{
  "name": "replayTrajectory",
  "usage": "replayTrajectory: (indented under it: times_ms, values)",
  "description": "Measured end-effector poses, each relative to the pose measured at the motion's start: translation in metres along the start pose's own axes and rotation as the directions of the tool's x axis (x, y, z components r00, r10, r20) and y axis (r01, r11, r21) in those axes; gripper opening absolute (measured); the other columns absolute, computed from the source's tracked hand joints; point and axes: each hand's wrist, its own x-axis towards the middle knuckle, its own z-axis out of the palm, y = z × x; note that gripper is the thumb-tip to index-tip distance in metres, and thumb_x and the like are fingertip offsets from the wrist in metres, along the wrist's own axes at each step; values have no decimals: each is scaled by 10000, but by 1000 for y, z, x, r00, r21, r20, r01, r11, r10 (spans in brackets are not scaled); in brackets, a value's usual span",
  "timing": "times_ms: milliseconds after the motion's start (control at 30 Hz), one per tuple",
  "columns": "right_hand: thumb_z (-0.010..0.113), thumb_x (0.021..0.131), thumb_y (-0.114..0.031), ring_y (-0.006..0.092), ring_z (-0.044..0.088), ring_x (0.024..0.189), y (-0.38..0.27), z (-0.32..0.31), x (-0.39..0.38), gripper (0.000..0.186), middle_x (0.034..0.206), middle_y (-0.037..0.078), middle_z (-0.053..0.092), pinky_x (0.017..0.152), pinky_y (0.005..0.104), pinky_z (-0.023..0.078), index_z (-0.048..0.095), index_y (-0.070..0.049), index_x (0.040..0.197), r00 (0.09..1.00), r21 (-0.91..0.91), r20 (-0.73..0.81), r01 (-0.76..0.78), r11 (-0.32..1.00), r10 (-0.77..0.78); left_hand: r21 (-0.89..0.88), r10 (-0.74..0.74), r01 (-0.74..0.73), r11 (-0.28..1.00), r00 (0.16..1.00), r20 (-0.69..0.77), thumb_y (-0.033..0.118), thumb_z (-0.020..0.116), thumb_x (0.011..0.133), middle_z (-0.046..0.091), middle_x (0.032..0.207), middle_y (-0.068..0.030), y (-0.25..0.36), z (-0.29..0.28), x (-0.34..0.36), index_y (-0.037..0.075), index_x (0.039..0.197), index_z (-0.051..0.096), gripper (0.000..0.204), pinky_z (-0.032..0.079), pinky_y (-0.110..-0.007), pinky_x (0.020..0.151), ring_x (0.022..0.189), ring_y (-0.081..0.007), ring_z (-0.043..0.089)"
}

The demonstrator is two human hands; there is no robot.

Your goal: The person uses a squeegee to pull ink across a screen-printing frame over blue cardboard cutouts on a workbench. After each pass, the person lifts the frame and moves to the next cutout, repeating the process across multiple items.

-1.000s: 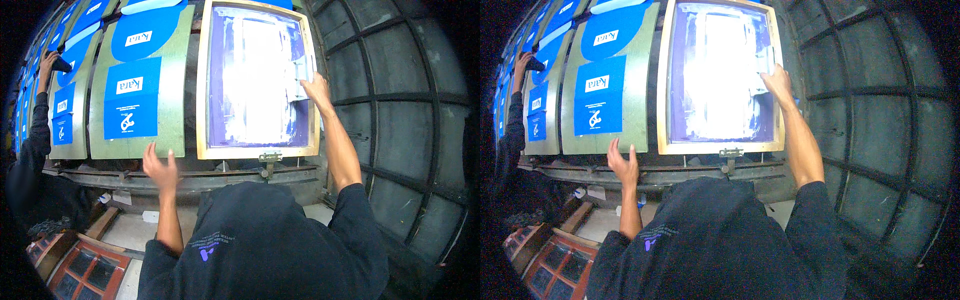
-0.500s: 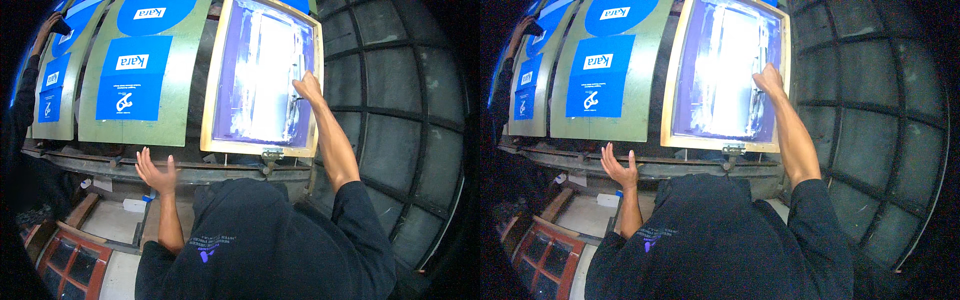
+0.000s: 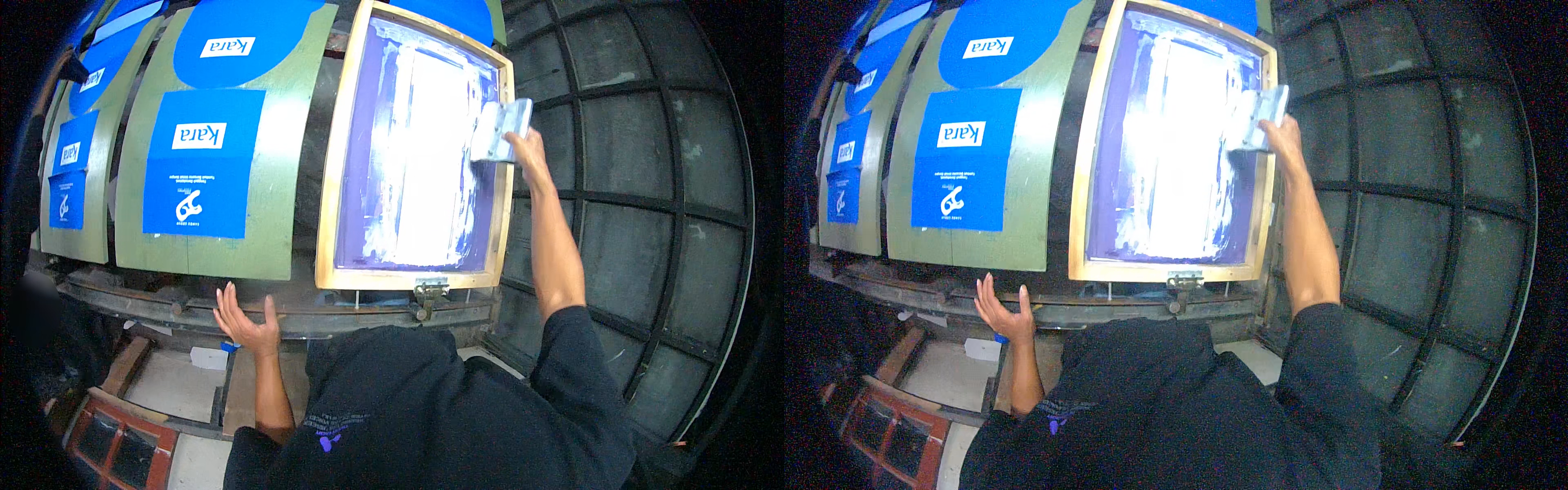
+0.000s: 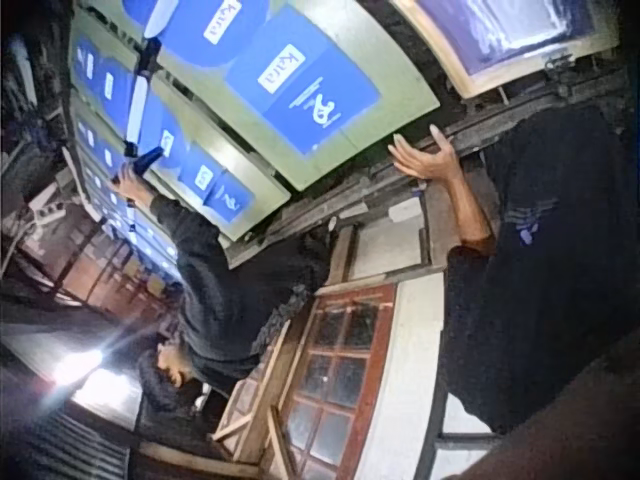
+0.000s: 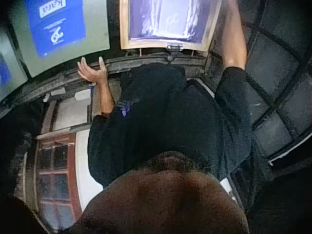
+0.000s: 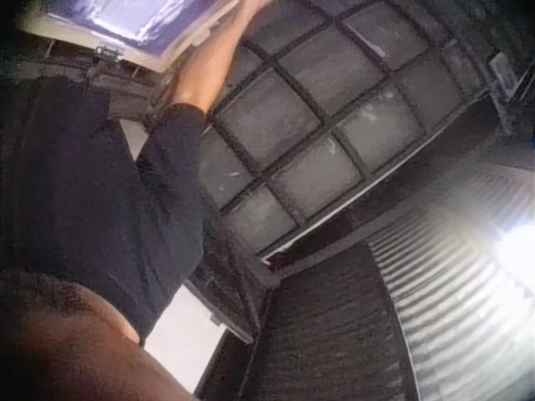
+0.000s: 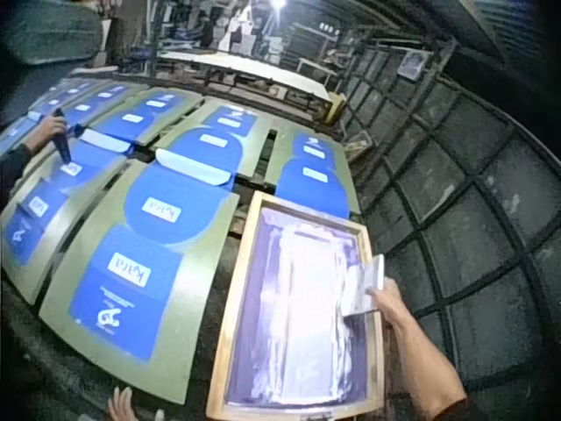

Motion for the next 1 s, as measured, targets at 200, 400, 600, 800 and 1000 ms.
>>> replayTrajectory:
  times_ms: [200,400,600,800,1000]
  values:
    - [686,750,-212,262,702,917,-15,8,97,417,1010,184,725,817,369,519,700,48,1076,995,-321,-100,-8,947,-25,24,-27,27,999,999,29,420,705,847,522,1451,-106,-2,-5,-7,56,1409,482,706,195,-598,1170,1420,-353,398]
    - [713,729,-346,414,659,1105,-33,16,120,569,1118,300,685,942,453,505,682,66,1120,1000,-457,0,11,889,-12,38,-38,35,999,997,69,438,689,853,514,1458,-114,-2,-14,-10,46,1428,465,731,191,-605,1174,1423,-356,390]
    - [710,741,-340,420,667,1086,-71,40,112,543,1099,297,692,936,461,516,688,73,1093,995,-590,99,79,804,-25,60,-40,35,998,996,79,432,686,854,506,1462,-126,-1,-17,-12,35,1436,458,741,197,-607,1172,1422,-363,390]
    - [704,718,-277,416,681,1047,-79,61,116,498,1098,326,677,895,457,536,687,99,1045,989,-605,130,130,786,-64,33,-25,24,999,999,46,450,685,855,511,1455,-126,-4,-9,-9,34,1438,455,752,201,-605,1169,1420,-354,395]
    - [754,745,-293,322,706,908,-35,30,100,515,1033,202,716,822,411,540,680,61,1112,987,-148,52,-146,978,155,33,-71,68,997,993,98,455,721,822,506,1448,-143,-5,-8,-11,32,1423,465,778,175,-614,1172,1419,-350,394]
